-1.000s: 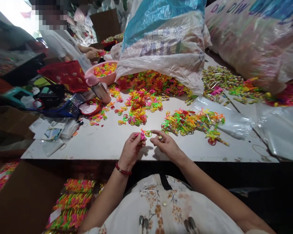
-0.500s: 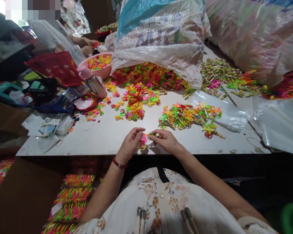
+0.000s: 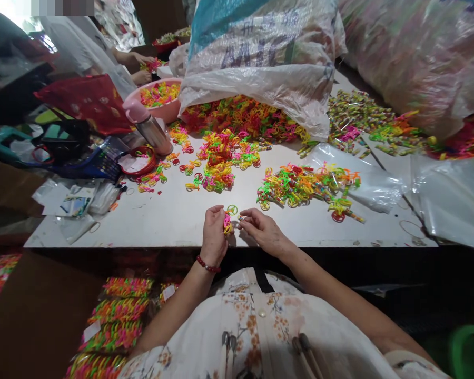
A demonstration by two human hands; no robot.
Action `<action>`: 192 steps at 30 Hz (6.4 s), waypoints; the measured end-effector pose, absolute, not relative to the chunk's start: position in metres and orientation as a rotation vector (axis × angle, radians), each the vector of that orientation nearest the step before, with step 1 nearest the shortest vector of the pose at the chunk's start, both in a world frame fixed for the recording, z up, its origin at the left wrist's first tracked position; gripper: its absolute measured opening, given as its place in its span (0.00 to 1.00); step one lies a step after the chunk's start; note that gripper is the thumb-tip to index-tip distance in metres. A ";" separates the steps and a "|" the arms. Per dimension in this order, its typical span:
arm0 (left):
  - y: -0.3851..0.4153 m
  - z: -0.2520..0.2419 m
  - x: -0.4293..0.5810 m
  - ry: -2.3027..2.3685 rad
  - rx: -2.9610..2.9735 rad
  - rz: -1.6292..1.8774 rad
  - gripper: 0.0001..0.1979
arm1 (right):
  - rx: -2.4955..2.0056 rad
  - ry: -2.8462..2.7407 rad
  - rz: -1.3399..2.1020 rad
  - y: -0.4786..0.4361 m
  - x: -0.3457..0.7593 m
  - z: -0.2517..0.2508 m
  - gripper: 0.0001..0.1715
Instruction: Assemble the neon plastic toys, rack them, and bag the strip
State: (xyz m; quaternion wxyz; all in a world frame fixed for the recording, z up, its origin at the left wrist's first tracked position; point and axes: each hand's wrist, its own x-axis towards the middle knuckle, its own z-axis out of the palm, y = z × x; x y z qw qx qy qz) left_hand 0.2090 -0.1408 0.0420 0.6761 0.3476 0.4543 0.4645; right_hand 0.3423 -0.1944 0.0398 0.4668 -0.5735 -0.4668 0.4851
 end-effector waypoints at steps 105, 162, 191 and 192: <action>-0.087 0.020 0.151 0.886 0.596 1.093 0.23 | -2.590 -1.869 -0.014 0.067 0.497 0.045 0.21; -0.141 0.034 0.186 0.858 0.618 1.074 0.20 | -1.151 -0.751 1.467 -0.172 0.323 0.038 0.22; -0.142 0.040 0.194 0.991 0.719 0.962 0.22 | -1.477 -1.357 1.056 -0.192 0.344 0.042 0.18; -0.143 0.040 0.195 0.974 0.726 0.966 0.22 | -1.461 -1.358 1.060 -0.193 0.343 0.041 0.19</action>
